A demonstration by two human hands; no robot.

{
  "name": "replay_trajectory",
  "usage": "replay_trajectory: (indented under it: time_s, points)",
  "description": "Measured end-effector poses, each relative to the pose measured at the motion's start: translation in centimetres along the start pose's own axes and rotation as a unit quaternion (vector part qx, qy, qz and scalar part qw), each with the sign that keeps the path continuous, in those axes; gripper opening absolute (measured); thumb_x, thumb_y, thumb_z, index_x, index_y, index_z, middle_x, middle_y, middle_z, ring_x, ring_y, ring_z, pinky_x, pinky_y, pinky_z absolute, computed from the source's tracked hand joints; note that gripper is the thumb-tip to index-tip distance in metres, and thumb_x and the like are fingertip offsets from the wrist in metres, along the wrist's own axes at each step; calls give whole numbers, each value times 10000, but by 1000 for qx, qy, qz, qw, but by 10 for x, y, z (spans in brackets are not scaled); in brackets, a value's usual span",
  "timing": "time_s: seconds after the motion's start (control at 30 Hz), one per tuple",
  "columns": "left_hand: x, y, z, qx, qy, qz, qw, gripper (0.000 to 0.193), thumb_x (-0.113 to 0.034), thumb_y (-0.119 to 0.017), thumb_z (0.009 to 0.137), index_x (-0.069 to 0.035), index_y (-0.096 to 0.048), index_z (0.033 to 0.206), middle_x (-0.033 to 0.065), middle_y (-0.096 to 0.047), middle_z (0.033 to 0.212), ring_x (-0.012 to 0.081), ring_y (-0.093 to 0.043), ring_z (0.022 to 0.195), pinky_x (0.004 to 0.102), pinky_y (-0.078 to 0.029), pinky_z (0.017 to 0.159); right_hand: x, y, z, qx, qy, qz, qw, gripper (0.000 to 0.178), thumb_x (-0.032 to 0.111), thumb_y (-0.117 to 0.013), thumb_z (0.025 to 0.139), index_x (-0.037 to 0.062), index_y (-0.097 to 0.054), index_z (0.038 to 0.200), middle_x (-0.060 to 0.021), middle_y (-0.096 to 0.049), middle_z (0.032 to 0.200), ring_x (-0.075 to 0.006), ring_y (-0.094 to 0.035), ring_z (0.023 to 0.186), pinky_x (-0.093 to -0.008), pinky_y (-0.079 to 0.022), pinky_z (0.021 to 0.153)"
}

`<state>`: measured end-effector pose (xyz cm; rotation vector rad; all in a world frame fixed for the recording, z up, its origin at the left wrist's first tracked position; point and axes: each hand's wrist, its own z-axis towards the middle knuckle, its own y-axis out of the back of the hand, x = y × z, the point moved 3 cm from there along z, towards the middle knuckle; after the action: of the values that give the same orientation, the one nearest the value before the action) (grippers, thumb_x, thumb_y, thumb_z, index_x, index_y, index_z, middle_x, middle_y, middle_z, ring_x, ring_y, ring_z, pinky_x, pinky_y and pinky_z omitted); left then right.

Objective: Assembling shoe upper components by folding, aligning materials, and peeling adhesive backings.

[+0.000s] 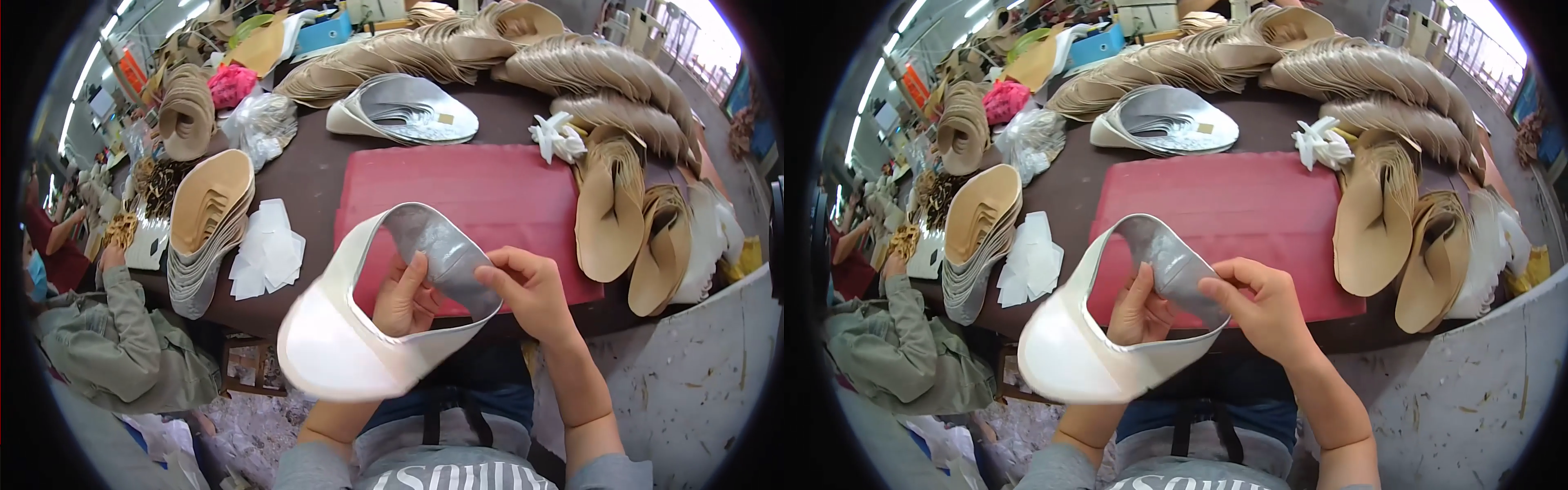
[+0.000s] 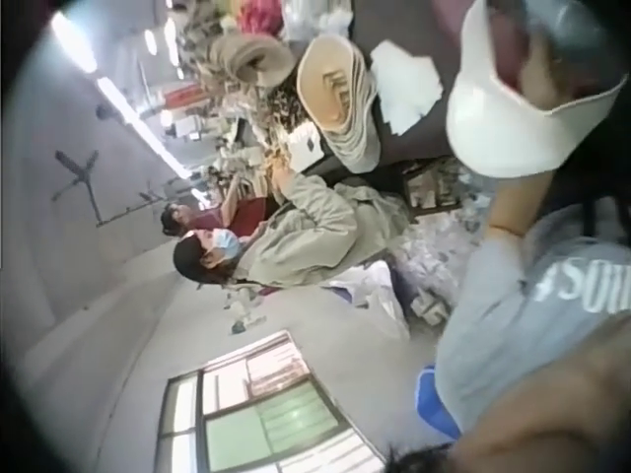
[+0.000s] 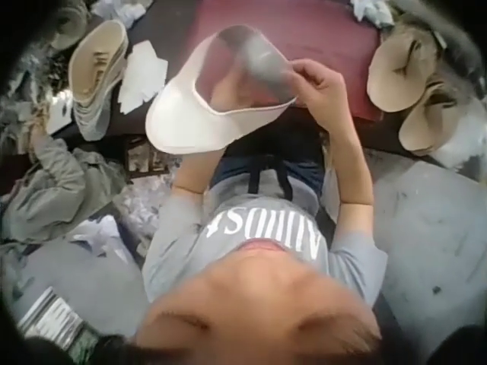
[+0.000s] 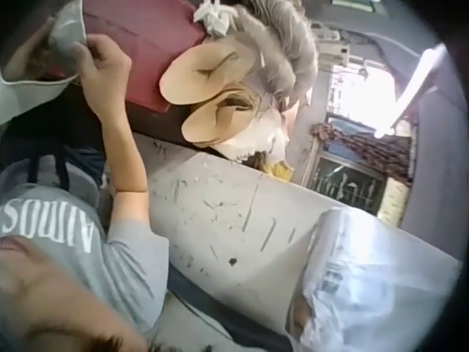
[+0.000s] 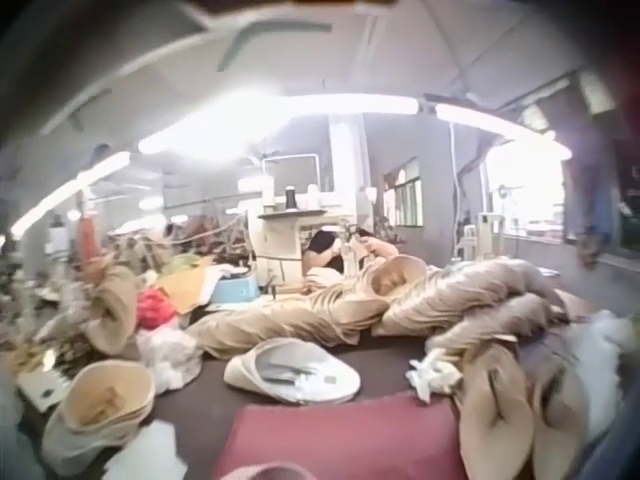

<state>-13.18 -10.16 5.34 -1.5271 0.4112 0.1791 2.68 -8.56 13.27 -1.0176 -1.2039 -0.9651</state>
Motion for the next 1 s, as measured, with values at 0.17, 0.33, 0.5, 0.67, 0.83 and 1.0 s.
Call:
replay_trajectory:
  time_s: [0.17, 0.33, 0.5, 0.67, 0.83, 1.0]
  points:
    - [10, -21, 1, 10, -71, 118, 990, 327, -130, -572, 944, -86, -480, 1255, 60, -611, 1094, 141, -623, 961, 282, -525, 873, -3, 1, 0, 0, -6, -68, 998, 149, 92, -663, 829, -14, -656, 932, -3, -614, 749, -65, -474, 638, -177, -395, 600]
    - [13, -22, 4, 15, -124, 187, 974, 333, -148, -565, 951, -123, -468, 1268, 47, -609, 1121, 140, -619, 989, 283, -528, 877, -6, 2, 12, 33, -11, -36, 999, 144, 109, -662, 832, -15, -664, 903, -12, -617, 738, -59, -478, 629, -168, -390, 579]
    - [10, -21, 13, 22, -122, 162, 979, 345, -157, -577, 945, -141, -470, 1272, 41, -611, 1125, 154, -621, 1007, 296, -535, 878, -14, 9, 24, 32, -70, 122, 989, 150, 118, -671, 827, -19, -679, 886, -25, -622, 726, -66, -495, 620, -172, -401, 551]
    - [11, -16, 14, 8, -92, 149, 985, 339, -168, -575, 946, -145, -476, 1270, 41, -611, 1132, 153, -620, 1019, 296, -532, 892, -13, 8, 28, 33, -66, 82, 994, 166, 147, -661, 844, -16, -681, 866, -38, -624, 720, -68, -510, 621, -177, -409, 550]
    - [10, -16, 19, 5, -75, 124, 989, 355, -168, -587, 938, -133, -469, 1271, 56, -605, 1143, 163, -627, 1014, 295, -538, 896, -15, 13, 35, 47, -102, 74, 991, 219, 204, -642, 875, -11, -680, 864, -44, -628, 726, -71, -521, 626, -185, -423, 557]
    - [6, -16, 21, 1, -67, 86, 994, 369, -167, -599, 931, -120, -459, 1269, 71, -598, 1150, 175, -633, 1008, 301, -548, 892, -15, 9, 35, 32, -73, 55, 995, 204, 206, -651, 871, 3, -668, 853, -24, -615, 714, -66, -514, 609, -183, -415, 546]
